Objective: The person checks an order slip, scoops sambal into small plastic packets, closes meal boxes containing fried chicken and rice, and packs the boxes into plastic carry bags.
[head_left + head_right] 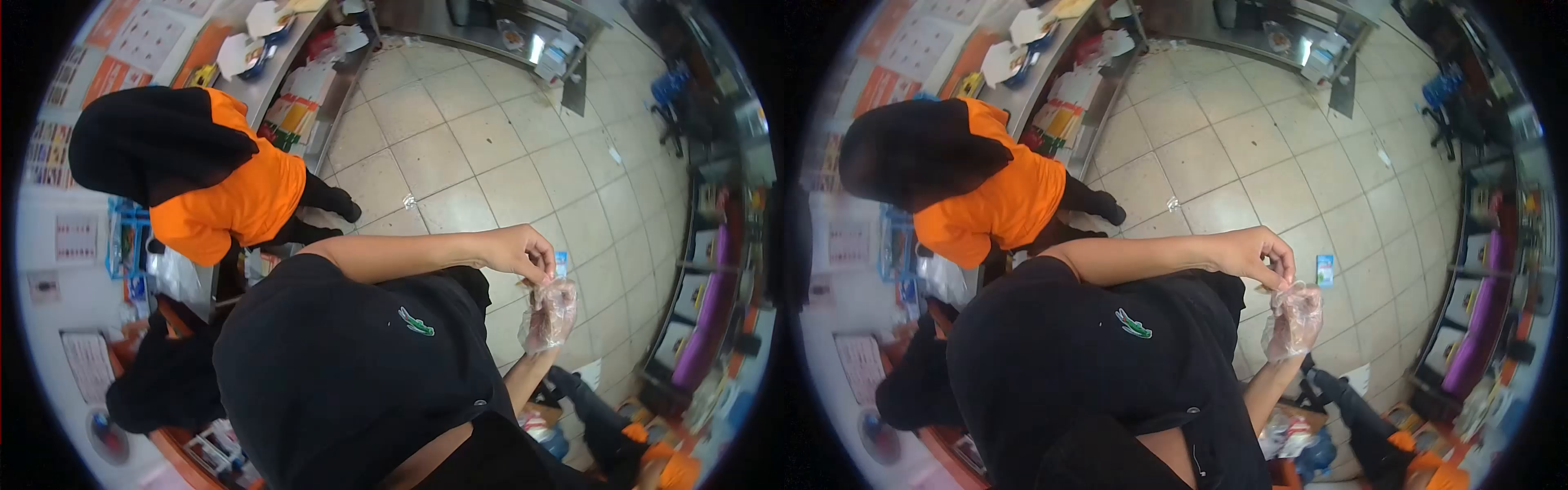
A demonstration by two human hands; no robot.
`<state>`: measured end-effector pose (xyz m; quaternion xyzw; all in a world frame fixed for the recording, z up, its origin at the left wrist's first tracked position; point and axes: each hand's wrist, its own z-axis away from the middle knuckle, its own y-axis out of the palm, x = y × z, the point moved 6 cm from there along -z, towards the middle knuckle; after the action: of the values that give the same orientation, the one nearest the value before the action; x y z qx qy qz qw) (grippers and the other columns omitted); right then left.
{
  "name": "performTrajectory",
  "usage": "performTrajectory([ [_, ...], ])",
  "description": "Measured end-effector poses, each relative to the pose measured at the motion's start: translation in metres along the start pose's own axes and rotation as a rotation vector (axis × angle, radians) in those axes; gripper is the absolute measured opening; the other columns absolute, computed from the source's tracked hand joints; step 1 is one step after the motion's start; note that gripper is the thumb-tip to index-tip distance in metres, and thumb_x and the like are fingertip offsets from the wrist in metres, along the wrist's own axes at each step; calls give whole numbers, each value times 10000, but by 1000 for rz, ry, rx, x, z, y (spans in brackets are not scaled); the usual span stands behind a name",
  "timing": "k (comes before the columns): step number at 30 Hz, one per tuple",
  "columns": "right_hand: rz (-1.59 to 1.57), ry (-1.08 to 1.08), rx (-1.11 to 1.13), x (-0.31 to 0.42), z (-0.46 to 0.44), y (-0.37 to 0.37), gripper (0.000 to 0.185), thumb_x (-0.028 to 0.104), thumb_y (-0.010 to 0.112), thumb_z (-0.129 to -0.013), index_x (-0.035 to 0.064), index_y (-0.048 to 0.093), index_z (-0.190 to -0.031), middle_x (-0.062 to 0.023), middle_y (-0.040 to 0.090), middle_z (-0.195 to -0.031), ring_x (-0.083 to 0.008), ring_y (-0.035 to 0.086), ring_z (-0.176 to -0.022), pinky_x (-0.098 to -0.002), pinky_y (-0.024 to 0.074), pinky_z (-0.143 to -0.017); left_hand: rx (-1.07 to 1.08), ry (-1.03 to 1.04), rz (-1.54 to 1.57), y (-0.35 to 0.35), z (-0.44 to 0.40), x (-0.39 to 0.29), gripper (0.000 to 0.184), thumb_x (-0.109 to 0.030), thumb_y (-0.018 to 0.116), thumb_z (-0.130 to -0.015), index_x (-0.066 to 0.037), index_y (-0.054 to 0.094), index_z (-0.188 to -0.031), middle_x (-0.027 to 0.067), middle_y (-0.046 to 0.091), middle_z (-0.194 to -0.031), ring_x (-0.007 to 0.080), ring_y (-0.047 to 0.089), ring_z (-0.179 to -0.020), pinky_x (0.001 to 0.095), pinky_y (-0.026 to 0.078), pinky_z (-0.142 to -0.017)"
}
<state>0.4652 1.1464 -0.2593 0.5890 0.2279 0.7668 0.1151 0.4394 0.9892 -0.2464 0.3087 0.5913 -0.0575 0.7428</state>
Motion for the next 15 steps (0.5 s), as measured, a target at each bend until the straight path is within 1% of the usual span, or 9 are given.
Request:
performTrajectory([
  [3,209,0,95,4,-84,-5,237,9,736,-876,87,517,-924,-50,620,-825,-107,563,-703,-232,443,-591,-327,161,-323,-53,-29,-28,124,-69,766,-777,-37,665,-842,22,697,-783,90,640,-759,278,485,-666],
  [7,647,-193,174,-1,-147,26,131,-21,672,-875,50,563,-881,-54,621,-726,-90,566,-642,-241,465,-584,-907,398,-1120,-70,-9,-61,111,-50,712,-712,-99,621,-752,20,595,-645,196,610,-657,327,425,-631],
  [8,724,-275,204,-9,-170,28,111,-17,673,-877,43,580,-884,-56,628,-728,-91,564,-622,-242,465,-576,-1035,443,-1065,-76,-4,-66,109,-49,682,-712,-122,601,-717,15,543,-600,236,585,-642,337,408,-675],
  [10,833,-363,321,-16,-205,55,74,-11,679,-876,24,617,-895,-66,648,-737,-99,576,-608,-251,473,-570,-1090,341,-819,-106,6,-54,85,-78,694,-740,-124,625,-755,-2,600,-671,183,611,-715,346,401,-720],
  [11,874,-362,402,-13,-221,76,60,-10,683,-874,13,636,-902,-74,661,-745,-107,590,-613,-260,481,-572,-1006,376,-706,-124,16,-56,144,-77,699,-752,-122,649,-880,20,642,-824,175,627,-838,355,425,-766],
  [12,759,-175,448,-8,-233,105,63,-10,689,-866,9,641,-901,-82,673,-761,-116,606,-642,-268,489,-586,-916,414,-580,-141,29,-58,246,-76,704,-765,-119,674,-1005,41,684,-976,167,643,-961,365,449,-812],
  [13,642,8,478,-4,-240,133,66,-11,696,-859,5,646,-900,-90,684,-776,-125,623,-672,-277,498,-600,-899,360,-551,-157,47,-62,397,-78,731,-767,-120,629,-1149,60,640,-1141,169,598,-1093,358,453,-881],
  [14,628,51,569,-4,-252,155,67,-4,702,-858,3,653,-903,-100,693,-795,-128,630,-682,-278,501,-605,-877,313,-538,-173,62,-64,553,-81,758,-769,-120,584,-1293,78,596,-1307,172,552,-1225,351,456,-950],
  [15,603,81,671,-6,-264,179,69,2,708,-857,1,661,-907,-109,702,-813,-131,636,-692,-280,504,-609,-875,325,-594,-187,66,-65,601,-82,771,-769,-118,550,-1326,81,562,-1346,177,519,-1265,348,443,-982],
])
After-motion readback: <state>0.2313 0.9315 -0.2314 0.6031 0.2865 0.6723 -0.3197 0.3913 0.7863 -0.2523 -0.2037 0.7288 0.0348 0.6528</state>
